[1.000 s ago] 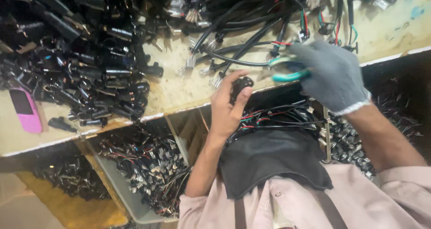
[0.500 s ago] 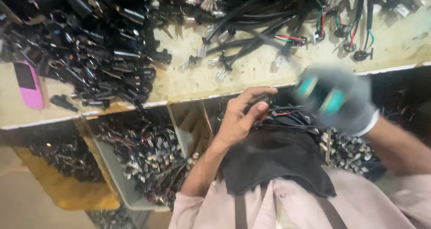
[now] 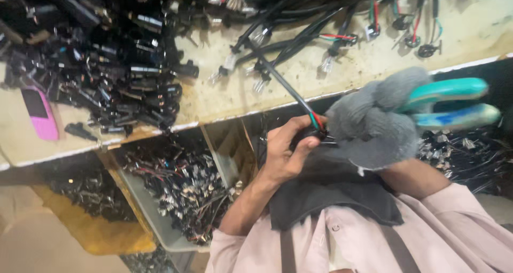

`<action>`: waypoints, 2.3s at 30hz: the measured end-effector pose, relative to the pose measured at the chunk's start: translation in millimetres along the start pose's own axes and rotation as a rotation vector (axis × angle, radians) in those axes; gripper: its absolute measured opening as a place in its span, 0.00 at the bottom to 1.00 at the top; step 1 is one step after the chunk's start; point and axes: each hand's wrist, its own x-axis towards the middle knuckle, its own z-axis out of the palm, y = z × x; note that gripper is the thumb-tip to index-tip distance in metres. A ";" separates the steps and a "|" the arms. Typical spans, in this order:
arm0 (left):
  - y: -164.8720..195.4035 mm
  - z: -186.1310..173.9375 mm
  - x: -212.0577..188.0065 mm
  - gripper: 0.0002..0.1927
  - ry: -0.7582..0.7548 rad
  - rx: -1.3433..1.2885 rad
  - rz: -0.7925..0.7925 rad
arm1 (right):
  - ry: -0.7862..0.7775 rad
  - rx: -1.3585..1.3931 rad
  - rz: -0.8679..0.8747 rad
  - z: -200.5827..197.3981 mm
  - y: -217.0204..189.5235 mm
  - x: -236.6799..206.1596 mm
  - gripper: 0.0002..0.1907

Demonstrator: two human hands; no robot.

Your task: The person repeatedly picks up small black cylindrical objects with attached wires from a table, uses pliers to cut the wires, and places the objects back on the table. The action is continuous and repetitive.

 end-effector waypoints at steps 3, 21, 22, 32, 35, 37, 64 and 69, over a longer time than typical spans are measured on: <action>8.3 1.6 1.5 0.20 0.010 -0.069 -0.152 | -0.059 -0.164 0.003 12.7 1.1 17.8 0.13; -2.2 -179.7 49.7 0.18 0.006 1.670 0.146 | -0.299 -1.770 -0.499 -34.6 -36.6 67.6 0.13; -2.3 -192.0 52.3 0.13 0.066 1.524 0.194 | -0.272 -1.744 -0.455 -37.1 -33.1 60.3 0.09; -5.1 -59.5 30.6 0.17 -0.029 -0.369 -0.141 | -0.323 -1.407 -0.280 -42.5 -30.0 62.4 0.23; -5.6 -26.9 23.4 0.20 -0.076 -0.392 -0.392 | -0.135 -1.118 -0.228 -35.6 -40.4 51.2 0.19; -7.8 -16.7 21.3 0.21 -0.060 -0.182 -0.298 | -0.353 -1.257 -0.388 -30.9 -40.3 37.7 0.22; 46.3 12.9 14.9 0.40 -0.690 0.435 -0.319 | -0.364 -1.039 -0.751 51.8 -32.6 124.2 0.25; 21.3 -31.2 -5.5 0.23 -0.429 0.928 -0.198 | -0.079 -1.443 -0.790 4.4 -28.1 104.4 0.11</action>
